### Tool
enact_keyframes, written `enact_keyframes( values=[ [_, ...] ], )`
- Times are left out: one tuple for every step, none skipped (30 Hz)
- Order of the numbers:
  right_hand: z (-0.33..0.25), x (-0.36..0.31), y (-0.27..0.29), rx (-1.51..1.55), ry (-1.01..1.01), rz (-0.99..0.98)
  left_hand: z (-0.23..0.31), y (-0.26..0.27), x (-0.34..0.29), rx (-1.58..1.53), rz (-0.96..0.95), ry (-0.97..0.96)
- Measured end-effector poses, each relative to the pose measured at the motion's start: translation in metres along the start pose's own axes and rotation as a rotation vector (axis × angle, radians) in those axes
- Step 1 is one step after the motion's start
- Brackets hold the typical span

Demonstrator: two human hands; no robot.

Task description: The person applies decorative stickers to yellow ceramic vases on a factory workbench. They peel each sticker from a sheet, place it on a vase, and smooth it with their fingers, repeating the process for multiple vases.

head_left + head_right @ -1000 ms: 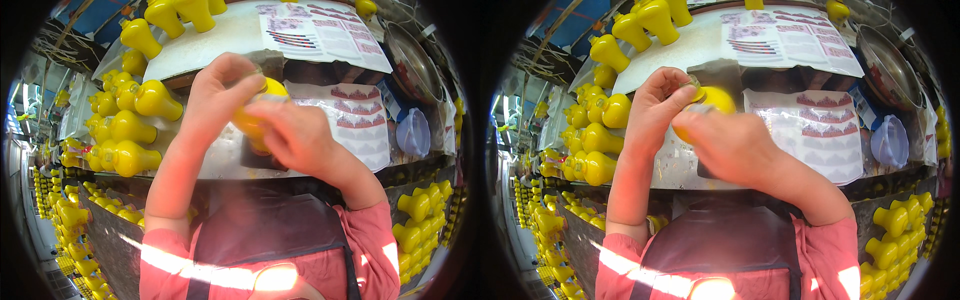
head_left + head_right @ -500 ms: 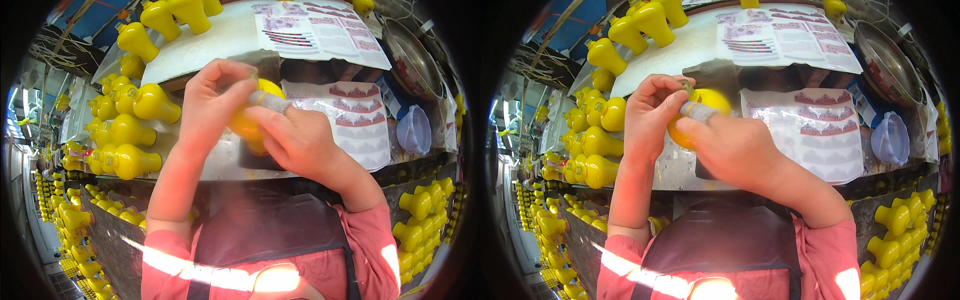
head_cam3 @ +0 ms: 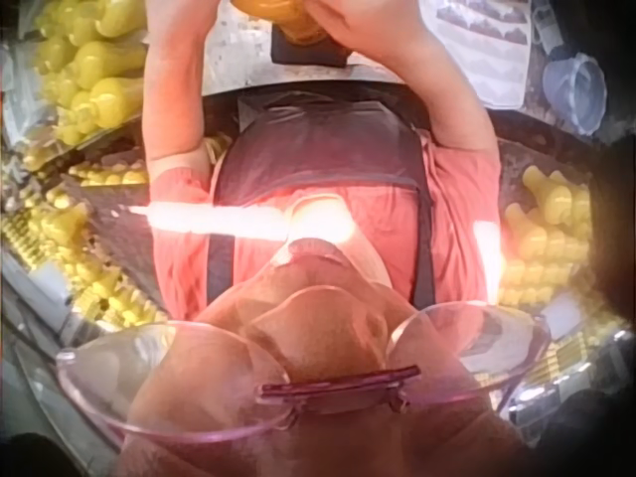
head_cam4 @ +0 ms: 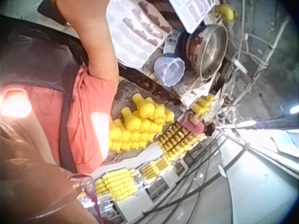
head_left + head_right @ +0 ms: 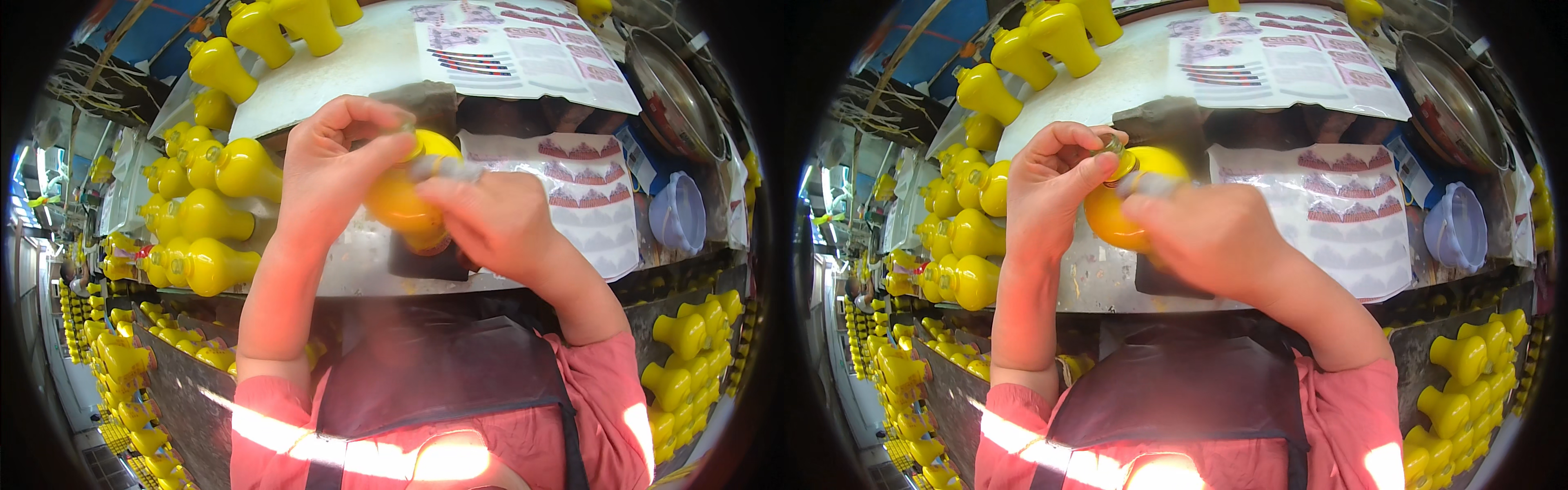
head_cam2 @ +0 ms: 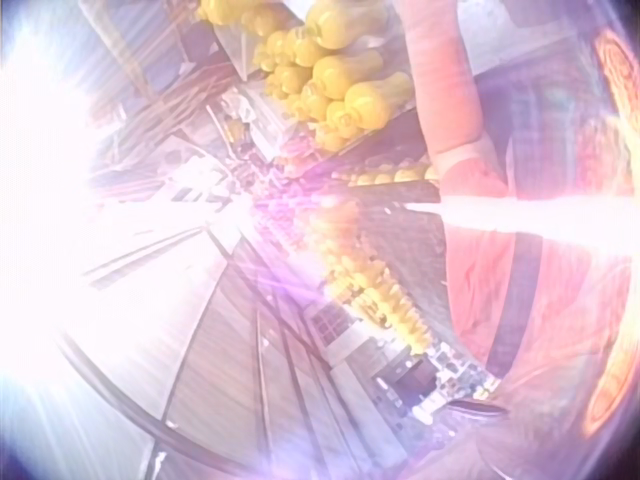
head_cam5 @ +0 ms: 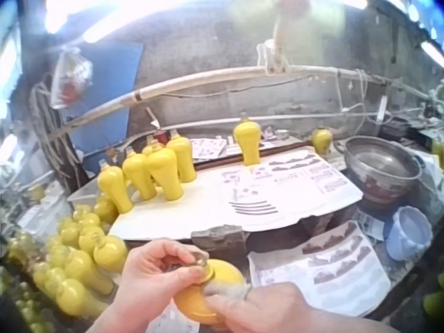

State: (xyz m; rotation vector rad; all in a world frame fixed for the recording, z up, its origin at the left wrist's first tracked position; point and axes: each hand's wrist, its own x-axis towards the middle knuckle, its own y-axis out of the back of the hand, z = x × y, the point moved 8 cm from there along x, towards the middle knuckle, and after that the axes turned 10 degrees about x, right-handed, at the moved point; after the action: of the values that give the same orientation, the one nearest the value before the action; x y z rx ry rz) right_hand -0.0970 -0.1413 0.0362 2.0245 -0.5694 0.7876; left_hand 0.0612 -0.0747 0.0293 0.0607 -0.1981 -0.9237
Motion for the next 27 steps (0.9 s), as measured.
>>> enact_keyframes(
  values=[
    [0.008, 0.002, 0.005, 0.052, -0.031, 0.053, -0.002, 0.002, 0.0, -0.029, 0.006, 0.009],
    [0.016, 0.003, 0.011, 0.103, -0.063, 0.106, -0.003, -0.001, -0.001, -0.075, -0.025, -0.002],
    [0.025, 0.005, 0.011, 0.204, -0.122, 0.095, -0.006, -0.003, -0.001, -0.114, -0.05, 0.007],
    [0.033, 0.007, 0.012, 0.304, -0.181, 0.084, -0.008, -0.005, -0.001, -0.154, -0.076, 0.016],
    [0.04, 0.009, 0.012, 0.414, -0.225, 0.079, -0.01, -0.007, -0.002, -0.158, -0.084, 0.023],
    [0.049, 0.01, 0.011, 0.503, -0.321, 0.08, -0.013, -0.009, -0.003, -0.163, -0.092, 0.031],
    [0.056, 0.011, 0.009, 0.534, -0.406, 0.06, -0.012, -0.012, -0.004, -0.201, -0.121, 0.0],
    [0.062, 0.011, 0.005, 0.567, -0.501, 0.027, -0.015, -0.014, -0.004, -0.179, -0.136, 0.011],
    [0.065, 0.013, 0.003, 0.621, -0.542, 0.013, -0.018, -0.013, -0.005, -0.148, -0.125, 0.037],
    [0.069, 0.018, 0.0, 0.667, -0.555, 0.058, -0.02, -0.012, -0.007, -0.129, -0.125, 0.04],
    [0.07, 0.019, -0.001, 0.639, -0.589, 0.017, -0.021, -0.011, -0.008, -0.113, -0.126, 0.034],
    [0.073, 0.021, -0.006, 0.612, -0.624, -0.023, -0.022, -0.01, -0.008, -0.079, -0.123, 0.014],
    [0.076, 0.022, -0.008, 0.598, -0.66, -0.054, -0.023, -0.01, -0.008, -0.046, -0.121, -0.014],
    [0.076, 0.024, -0.01, 0.596, -0.655, -0.063, -0.025, -0.009, -0.008, -0.002, -0.113, -0.015],
    [0.077, 0.026, -0.01, 0.608, -0.651, -0.061, -0.025, -0.008, -0.007, -0.009, -0.118, -0.036],
    [0.077, 0.027, -0.009, 0.619, -0.647, -0.06, -0.027, -0.008, -0.007, -0.004, -0.117, -0.03],
    [0.078, 0.026, -0.011, 0.638, -0.674, -0.074, -0.029, -0.007, -0.007, 0.003, -0.117, -0.025],
    [0.079, 0.024, -0.012, 0.655, -0.7, -0.087, -0.029, -0.007, -0.007, -0.005, -0.121, -0.024],
    [0.081, 0.022, -0.013, 0.697, -0.74, -0.079, -0.03, -0.007, -0.007, -0.013, -0.126, -0.025],
    [0.08, 0.021, -0.012, 0.649, -0.733, -0.099, -0.03, -0.007, -0.007, -0.027, -0.127, -0.028],
    [0.081, 0.02, -0.012, 0.627, -0.741, -0.098, -0.03, -0.007, -0.007, -0.028, -0.127, -0.028],
    [0.081, 0.02, -0.011, 0.598, -0.736, -0.096, -0.029, -0.007, -0.007, -0.033, -0.125, -0.03],
    [0.08, 0.02, -0.01, 0.569, -0.731, -0.093, -0.029, -0.008, -0.008, -0.037, -0.125, -0.025],
    [0.08, 0.022, -0.009, 0.532, -0.711, -0.089, -0.028, -0.007, -0.007, -0.056, -0.122, -0.027],
    [0.079, 0.022, -0.009, 0.522, -0.706, -0.085, -0.026, -0.007, -0.005, -0.073, -0.12, -0.024],
    [0.078, 0.023, -0.009, 0.512, -0.702, -0.082, -0.026, -0.006, -0.004, -0.086, -0.11, -0.005],
    [0.077, 0.023, -0.01, 0.529, -0.715, -0.08, -0.022, -0.006, -0.003, -0.068, -0.112, -0.025]
  ],
)
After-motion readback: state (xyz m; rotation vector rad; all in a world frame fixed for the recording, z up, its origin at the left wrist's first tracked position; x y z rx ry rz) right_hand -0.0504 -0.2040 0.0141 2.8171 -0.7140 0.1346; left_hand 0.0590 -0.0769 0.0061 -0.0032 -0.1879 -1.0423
